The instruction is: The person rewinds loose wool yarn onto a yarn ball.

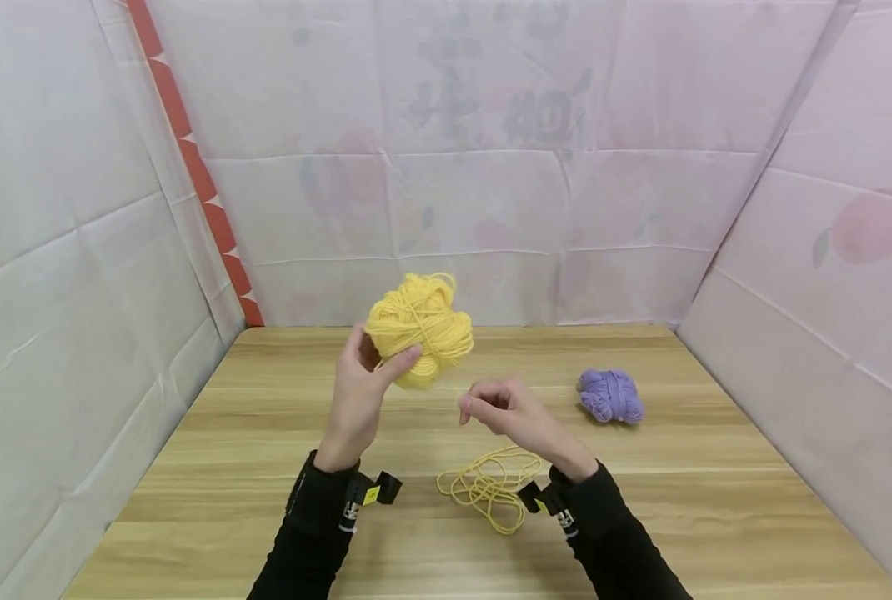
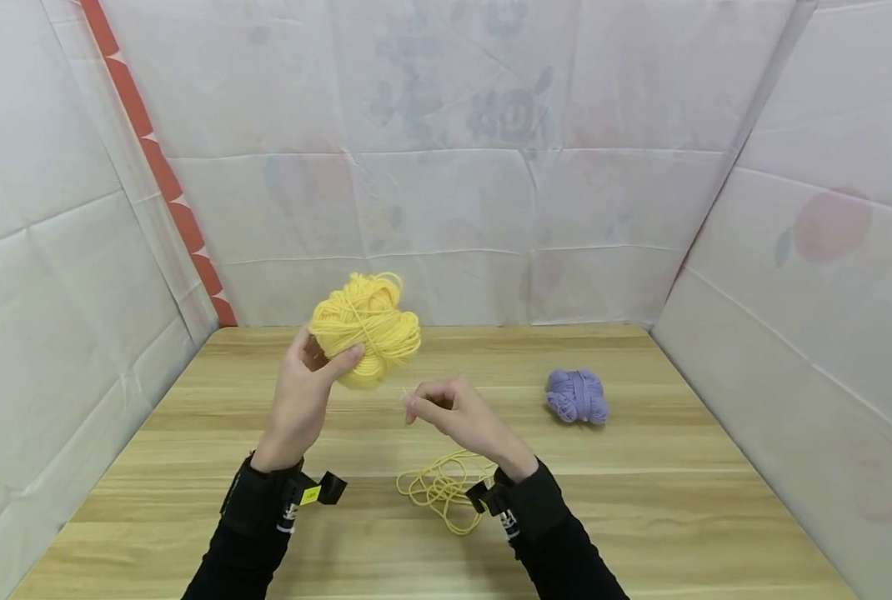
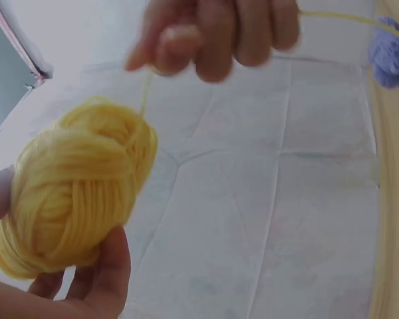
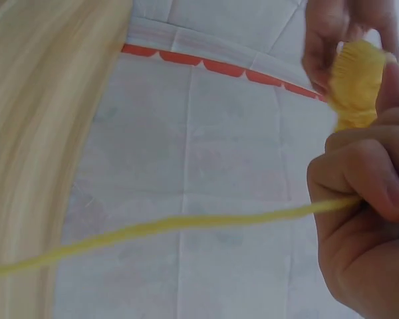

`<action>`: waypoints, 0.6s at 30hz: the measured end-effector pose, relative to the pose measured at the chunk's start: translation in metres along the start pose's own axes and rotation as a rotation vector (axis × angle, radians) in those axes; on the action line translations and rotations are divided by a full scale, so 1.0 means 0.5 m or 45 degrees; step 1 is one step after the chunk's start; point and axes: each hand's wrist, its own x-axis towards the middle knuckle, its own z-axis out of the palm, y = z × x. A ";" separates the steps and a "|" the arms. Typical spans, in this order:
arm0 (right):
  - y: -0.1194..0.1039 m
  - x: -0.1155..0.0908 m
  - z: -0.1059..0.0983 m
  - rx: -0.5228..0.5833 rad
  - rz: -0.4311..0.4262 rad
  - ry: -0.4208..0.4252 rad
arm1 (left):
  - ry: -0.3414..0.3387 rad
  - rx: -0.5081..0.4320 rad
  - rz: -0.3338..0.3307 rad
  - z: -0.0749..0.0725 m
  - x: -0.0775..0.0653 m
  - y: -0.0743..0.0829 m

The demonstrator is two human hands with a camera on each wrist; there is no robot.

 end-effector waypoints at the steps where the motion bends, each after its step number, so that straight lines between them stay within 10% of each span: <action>1: -0.004 -0.002 -0.001 -0.021 -0.011 -0.010 | 0.029 0.015 0.002 0.000 0.001 -0.002; 10: -0.053 -0.037 -0.031 -0.109 -0.055 0.008 | 0.136 0.423 0.080 0.004 0.006 -0.014; 18: -0.084 -0.074 -0.064 -0.069 -0.107 0.221 | -0.171 0.782 0.222 0.018 0.006 -0.030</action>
